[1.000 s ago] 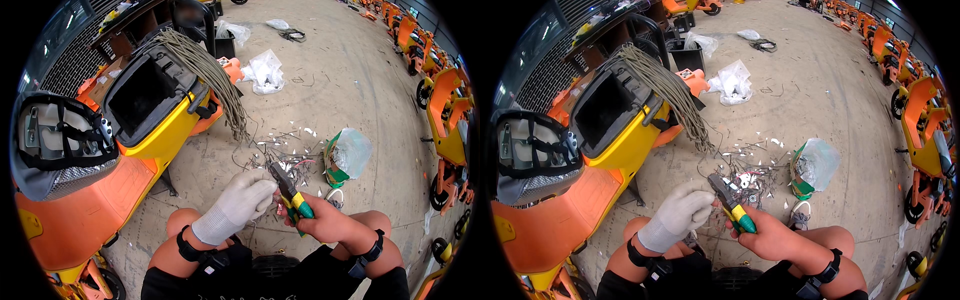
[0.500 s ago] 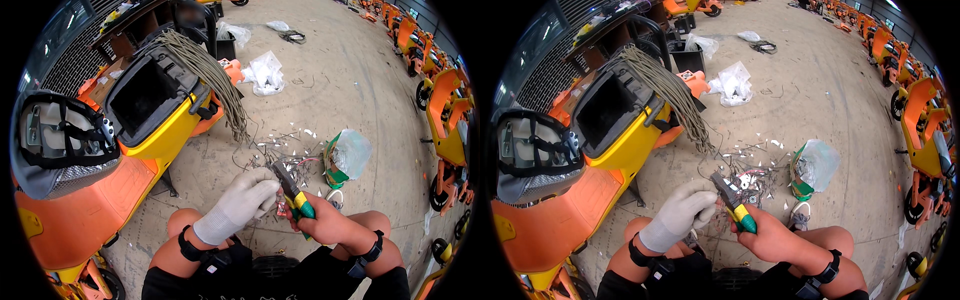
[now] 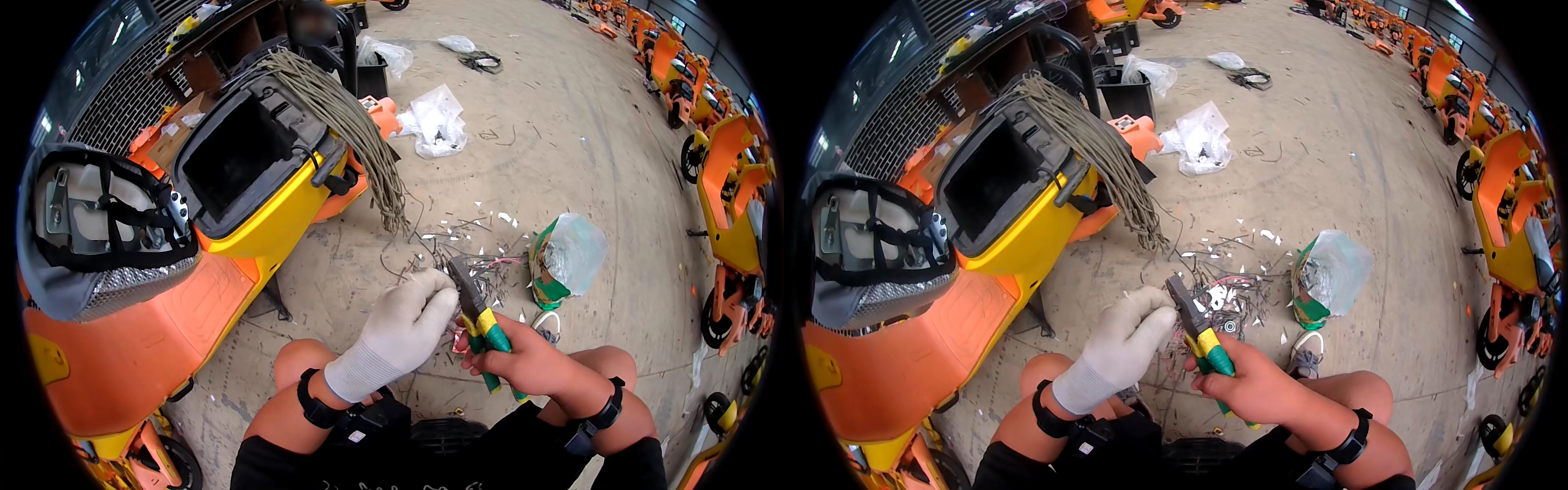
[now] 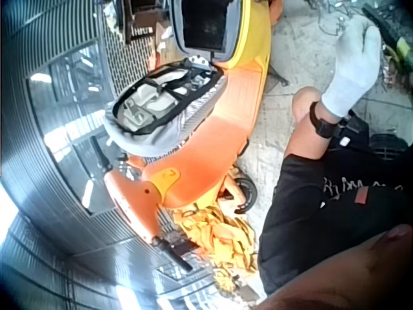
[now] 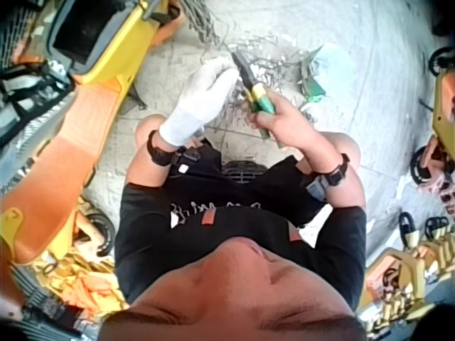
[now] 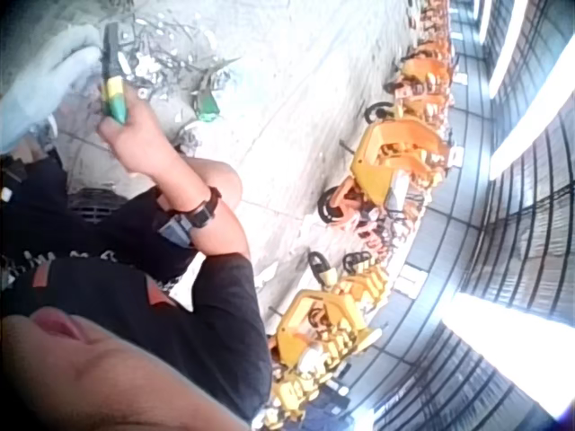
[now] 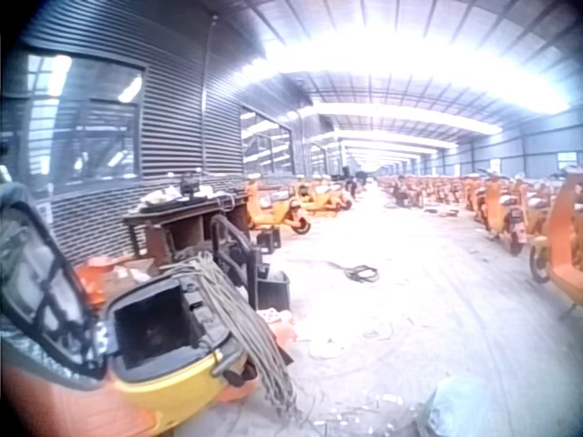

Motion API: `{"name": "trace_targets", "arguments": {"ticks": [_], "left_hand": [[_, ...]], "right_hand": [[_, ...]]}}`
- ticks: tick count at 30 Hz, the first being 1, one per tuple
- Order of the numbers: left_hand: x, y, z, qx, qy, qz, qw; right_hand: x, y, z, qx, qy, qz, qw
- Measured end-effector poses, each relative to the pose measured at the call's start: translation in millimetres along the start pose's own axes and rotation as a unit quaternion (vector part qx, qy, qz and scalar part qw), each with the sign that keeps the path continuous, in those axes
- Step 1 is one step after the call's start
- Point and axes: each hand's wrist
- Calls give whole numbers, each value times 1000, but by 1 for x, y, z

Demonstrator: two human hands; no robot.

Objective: The person uses pliers to cut and pull wires from a bundle while working on a scooter.

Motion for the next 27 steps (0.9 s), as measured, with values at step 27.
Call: {"name": "trace_targets", "arguments": {"ticks": [27], "left_hand": [[18,7,6,126,263,-378,879]], "right_hand": [[6,-2,2,-43,67,-180,981]]}}
Point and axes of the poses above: each hand's wrist, its own z-axis towards the middle knuckle, its own y-axis out of the back of the hand, x = y × z, and after that the axes turned 13 degrees about -x, right-handed
